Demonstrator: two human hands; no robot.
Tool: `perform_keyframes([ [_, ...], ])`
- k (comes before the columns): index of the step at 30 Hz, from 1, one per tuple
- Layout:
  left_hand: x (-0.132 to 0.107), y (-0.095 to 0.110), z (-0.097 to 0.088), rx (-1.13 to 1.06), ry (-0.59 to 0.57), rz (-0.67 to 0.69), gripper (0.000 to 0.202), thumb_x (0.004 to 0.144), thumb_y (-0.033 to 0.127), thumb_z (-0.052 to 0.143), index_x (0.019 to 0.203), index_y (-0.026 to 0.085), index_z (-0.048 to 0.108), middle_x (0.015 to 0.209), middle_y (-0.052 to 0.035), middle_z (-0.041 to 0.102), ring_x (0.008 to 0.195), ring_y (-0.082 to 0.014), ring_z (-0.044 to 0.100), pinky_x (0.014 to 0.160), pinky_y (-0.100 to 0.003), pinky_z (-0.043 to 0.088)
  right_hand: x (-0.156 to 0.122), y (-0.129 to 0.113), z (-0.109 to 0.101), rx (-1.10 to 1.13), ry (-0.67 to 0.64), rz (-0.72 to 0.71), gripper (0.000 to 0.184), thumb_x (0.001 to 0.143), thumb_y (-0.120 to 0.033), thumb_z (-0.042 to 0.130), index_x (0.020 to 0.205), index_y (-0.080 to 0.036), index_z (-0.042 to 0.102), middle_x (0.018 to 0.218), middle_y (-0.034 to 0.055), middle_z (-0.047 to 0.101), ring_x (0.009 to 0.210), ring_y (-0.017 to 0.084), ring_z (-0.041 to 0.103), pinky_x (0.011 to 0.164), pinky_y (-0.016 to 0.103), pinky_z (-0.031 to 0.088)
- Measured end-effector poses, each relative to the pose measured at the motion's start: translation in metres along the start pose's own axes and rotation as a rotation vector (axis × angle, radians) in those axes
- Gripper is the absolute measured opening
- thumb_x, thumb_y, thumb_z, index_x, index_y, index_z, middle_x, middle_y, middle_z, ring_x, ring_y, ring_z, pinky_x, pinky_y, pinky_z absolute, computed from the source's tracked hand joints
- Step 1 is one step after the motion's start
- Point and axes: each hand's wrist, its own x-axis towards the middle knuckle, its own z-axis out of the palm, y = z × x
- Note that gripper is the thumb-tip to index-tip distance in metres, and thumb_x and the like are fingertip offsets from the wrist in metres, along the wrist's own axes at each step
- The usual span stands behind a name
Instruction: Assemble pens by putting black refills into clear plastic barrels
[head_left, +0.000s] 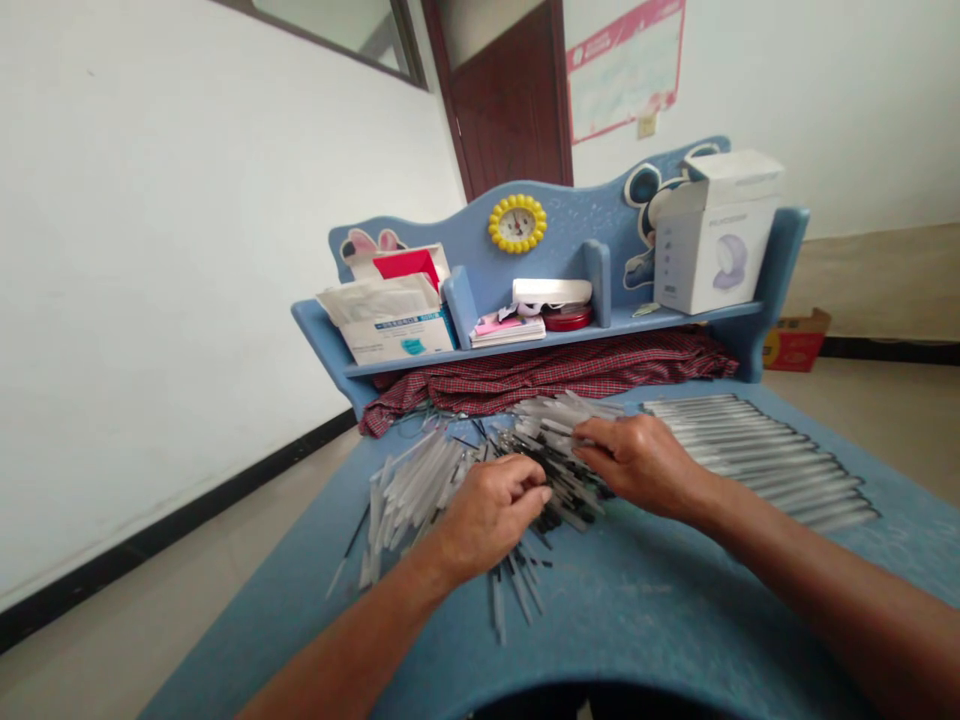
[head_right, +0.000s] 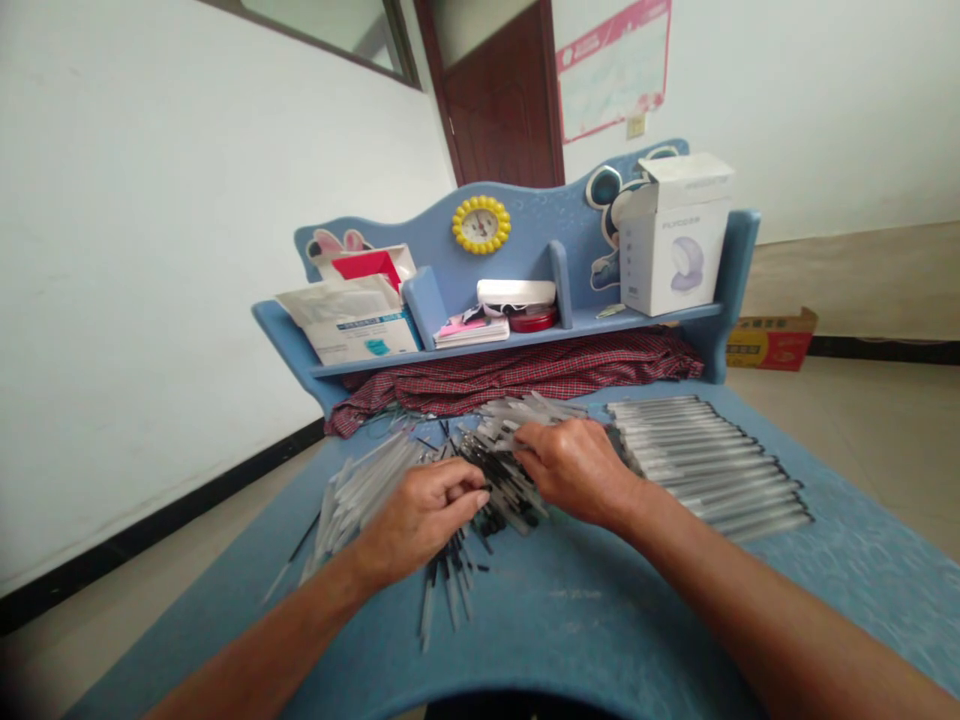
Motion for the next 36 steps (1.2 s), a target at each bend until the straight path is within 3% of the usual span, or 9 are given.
perform_keyframes([
  [10,-0.002,0.002,-0.009,0.002,0.198,0.079,0.006,0.082,0.017,0.058,0.08,0.016,0.063,0.06,0.004,0.057,0.057,-0.0096,0.055,0.054,-0.019,0.04,-0.005,-0.013,-0.001,-0.073,-0.021,-0.209,0.02,0.089,-0.022,0.047,0.077,-0.018,0.062,0.058,0.0015,0.065,0.051,0.014,0.058,0.052,0.027,0.025],
  [27,-0.005,0.0,-0.006,0.132,0.245,0.209,0.003,0.081,0.013,0.059,0.079,0.014,0.061,0.062,0.0024,0.058,0.054,-0.009,0.054,0.052,-0.019,0.04,-0.006,-0.016,0.001,-0.196,0.001,-0.287,0.019,0.088,-0.017,0.047,0.073,-0.017,0.058,0.055,0.0012,0.063,0.045,0.013,0.054,0.048,0.029,0.017],
  [31,-0.005,-0.001,-0.005,0.106,0.254,0.159,0.003,0.079,0.014,0.06,0.079,0.015,0.062,0.059,0.0037,0.056,0.052,-0.008,0.052,0.052,-0.019,0.04,-0.007,-0.019,-0.001,-0.21,-0.009,-0.303,0.019,0.087,-0.014,0.045,0.073,-0.017,0.058,0.054,0.0013,0.063,0.043,0.013,0.054,0.046,0.029,0.016],
  [36,-0.005,0.003,-0.004,-0.086,0.215,-0.031,0.002,0.076,0.016,0.061,0.075,0.017,0.062,0.053,0.0065,0.052,0.047,-0.0066,0.048,0.046,-0.017,0.037,-0.007,-0.024,-0.004,-0.21,-0.042,-0.305,0.016,0.082,-0.008,0.046,0.074,-0.017,0.057,0.058,0.0016,0.065,0.045,0.013,0.055,0.046,0.029,0.016],
])
